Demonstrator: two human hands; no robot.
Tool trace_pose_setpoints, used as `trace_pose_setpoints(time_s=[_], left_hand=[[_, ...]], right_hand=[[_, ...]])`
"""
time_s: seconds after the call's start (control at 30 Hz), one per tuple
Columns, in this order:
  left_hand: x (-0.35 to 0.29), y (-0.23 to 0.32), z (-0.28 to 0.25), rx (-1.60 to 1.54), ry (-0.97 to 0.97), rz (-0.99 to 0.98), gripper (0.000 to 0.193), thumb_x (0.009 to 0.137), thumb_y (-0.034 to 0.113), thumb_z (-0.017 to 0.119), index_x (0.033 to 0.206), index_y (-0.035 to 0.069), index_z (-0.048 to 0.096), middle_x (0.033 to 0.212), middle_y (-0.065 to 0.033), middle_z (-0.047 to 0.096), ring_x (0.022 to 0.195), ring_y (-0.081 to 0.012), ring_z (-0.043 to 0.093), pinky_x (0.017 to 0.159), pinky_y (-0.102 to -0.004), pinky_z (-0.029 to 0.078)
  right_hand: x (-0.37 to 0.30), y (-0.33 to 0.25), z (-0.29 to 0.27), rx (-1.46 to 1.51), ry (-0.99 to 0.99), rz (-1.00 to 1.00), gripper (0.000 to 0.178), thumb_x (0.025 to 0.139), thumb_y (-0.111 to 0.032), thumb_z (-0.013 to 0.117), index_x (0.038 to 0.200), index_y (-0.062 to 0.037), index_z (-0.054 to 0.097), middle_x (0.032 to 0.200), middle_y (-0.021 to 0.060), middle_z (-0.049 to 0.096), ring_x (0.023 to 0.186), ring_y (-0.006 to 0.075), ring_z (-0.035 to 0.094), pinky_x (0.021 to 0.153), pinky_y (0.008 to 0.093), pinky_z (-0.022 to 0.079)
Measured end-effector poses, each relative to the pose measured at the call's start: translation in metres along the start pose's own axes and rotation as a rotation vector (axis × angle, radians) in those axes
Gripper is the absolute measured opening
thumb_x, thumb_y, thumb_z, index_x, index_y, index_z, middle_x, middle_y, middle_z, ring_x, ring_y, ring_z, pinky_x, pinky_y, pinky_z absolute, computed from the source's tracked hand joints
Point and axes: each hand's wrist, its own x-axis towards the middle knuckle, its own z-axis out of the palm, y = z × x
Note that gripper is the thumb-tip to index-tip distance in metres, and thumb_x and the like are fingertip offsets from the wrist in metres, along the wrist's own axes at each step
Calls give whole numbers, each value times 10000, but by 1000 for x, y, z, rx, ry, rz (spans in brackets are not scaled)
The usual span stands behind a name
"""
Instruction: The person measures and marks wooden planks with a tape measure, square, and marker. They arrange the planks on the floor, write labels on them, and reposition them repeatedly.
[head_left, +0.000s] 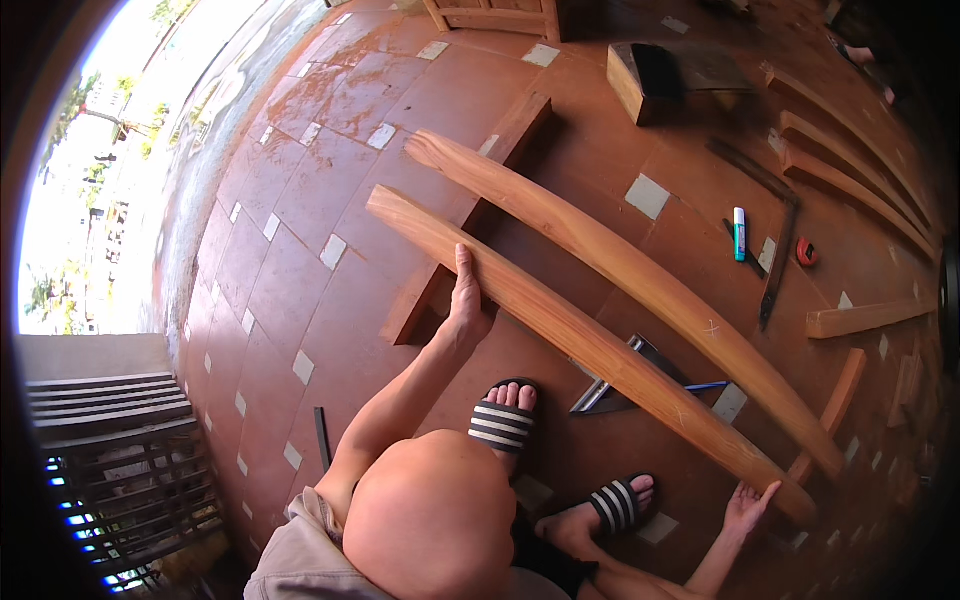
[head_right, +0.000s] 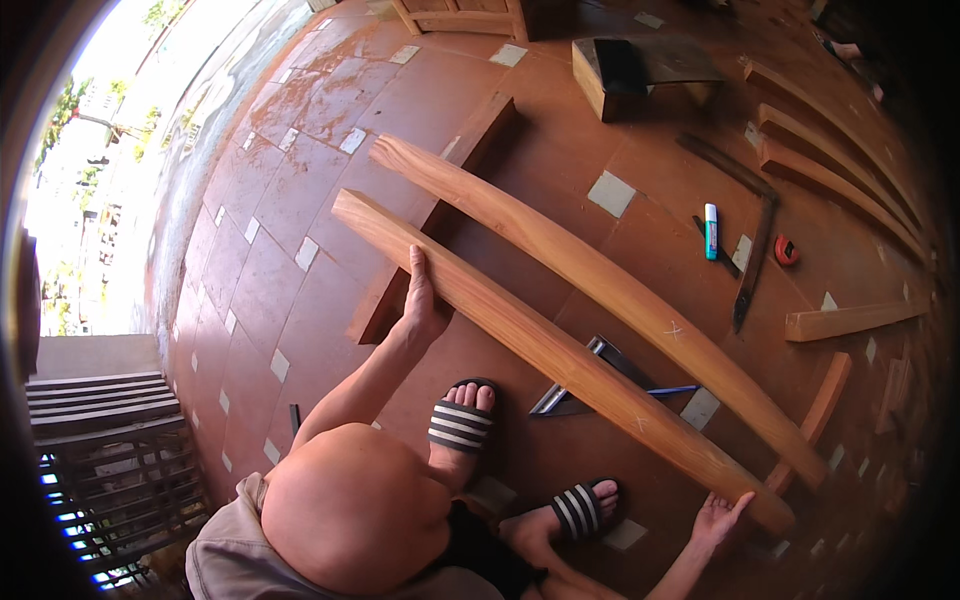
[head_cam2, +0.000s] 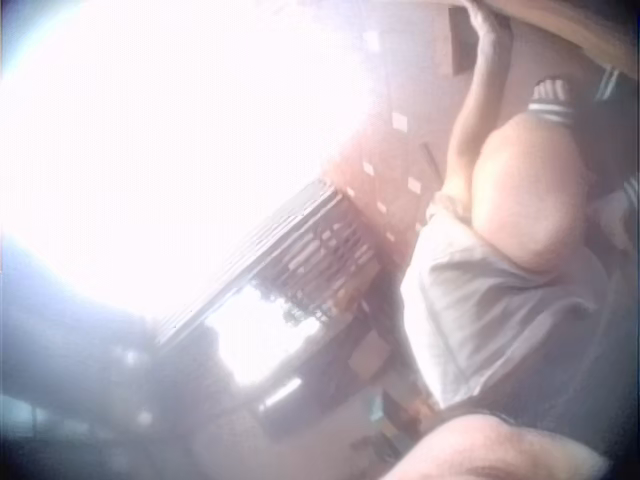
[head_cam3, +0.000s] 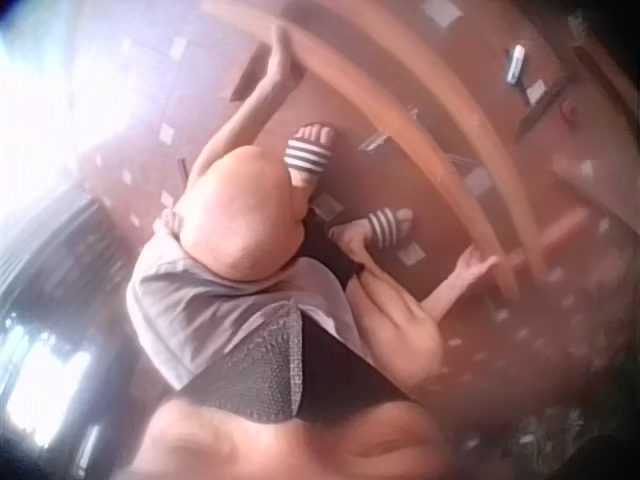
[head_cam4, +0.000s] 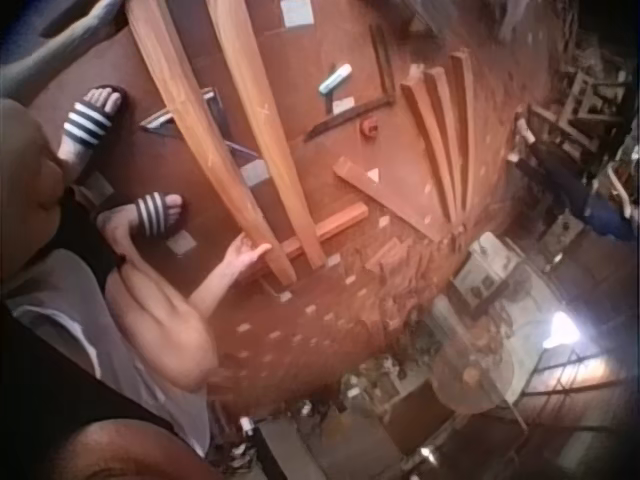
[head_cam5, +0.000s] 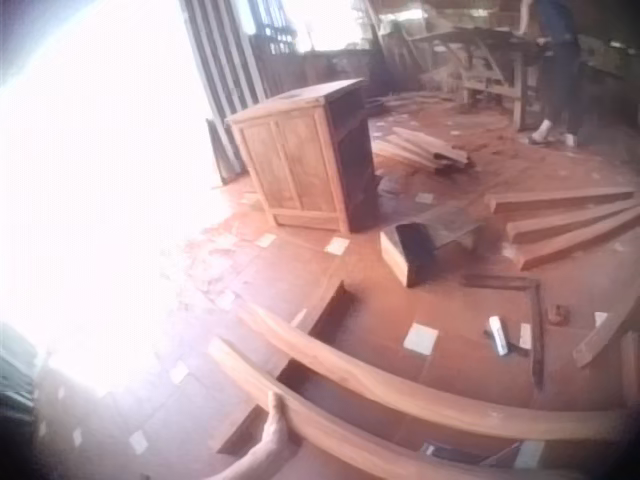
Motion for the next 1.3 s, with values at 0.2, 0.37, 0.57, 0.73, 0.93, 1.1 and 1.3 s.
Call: trace_pose_setpoints(time_s=[0.2, 0.37, 0.57, 0.73, 0.93, 1.1, 1.3], left_hand=[[9, 0, -9, -9, -124, 51, 906, 907, 842, 635, 1490, 154, 552, 1432, -59, 622, 1332, -252, 587, 1164, -449, 479], [19, 4, -9, 63, -44, 51, 892, 907, 834, 652, 1520, 194, 549, 1468, -43, 608, 1352, -237, 571, 1147, -441, 478], [30, 8, -18, 138, -74, 61, 952, 903, 862, 620, 1585, 209, 503, 1578, -59, 554, 1428, -262, 526, 1161, -479, 454], [43, 13, -29, 131, -149, 8, 962, 903, 800, 690, 1592, 163, 478, 1588, -77, 537, 1432, -271, 531, 1181, -491, 455], [29, 1, -27, 225, -128, 7, 910, 908, 726, 755, 1607, 214, 479, 1553, -57, 550, 1434, -246, 515, 1188, -450, 433], [-4, -34, -10, 315, -120, -68, 864, 901, 735, 755, 1623, 338, 493, 1580, -13, 499, 1427, -222, 485, 1179, -434, 419], [-42, -80, 5, 443, -220, -138, 829, 905, 728, 758, 1593, 322, 537, 1488, 27, 543, 1225, -181, 562, 1089, -406, 433]], right_hand=[[-18, 4, 15, -26, 30, 1, 742, 923, -514, 858, 1445, -64, 584, 1392, 61, 594, 1329, 202, 536, 1173, 383, 418], [-30, 6, 29, -92, 20, -37, 768, 936, -531, 838, 1499, -90, 559, 1465, 74, 575, 1414, 223, 479, 1240, 401, 346], [-28, 11, 33, -109, -19, 35, 802, 948, -537, 823, 1546, -90, 529, 1518, 100, 560, 1445, 248, 470, 1236, 410, 369], [-31, 17, 34, -107, -2, 8, 794, 939, -531, 837, 1540, -104, 544, 1492, 103, 587, 1383, 249, 523, 1184, 423, 419], [-48, 27, 53, -71, 58, -25, 724, 889, -586, 863, 1392, -121, 628, 1227, 51, 636, 1161, 219, 595, 1016, 406, 510], [-61, 54, 74, -108, 84, -40, 560, 899, -536, 876, 1233, -153, 642, 1055, 5, 617, 921, 147, 623, 815, 335, 554], [-91, 91, 106, -162, -20, 73, 552, 901, -522, 876, 1243, -157, 641, 1030, 14, 666, 943, 163, 655, 832, 359, 559]])
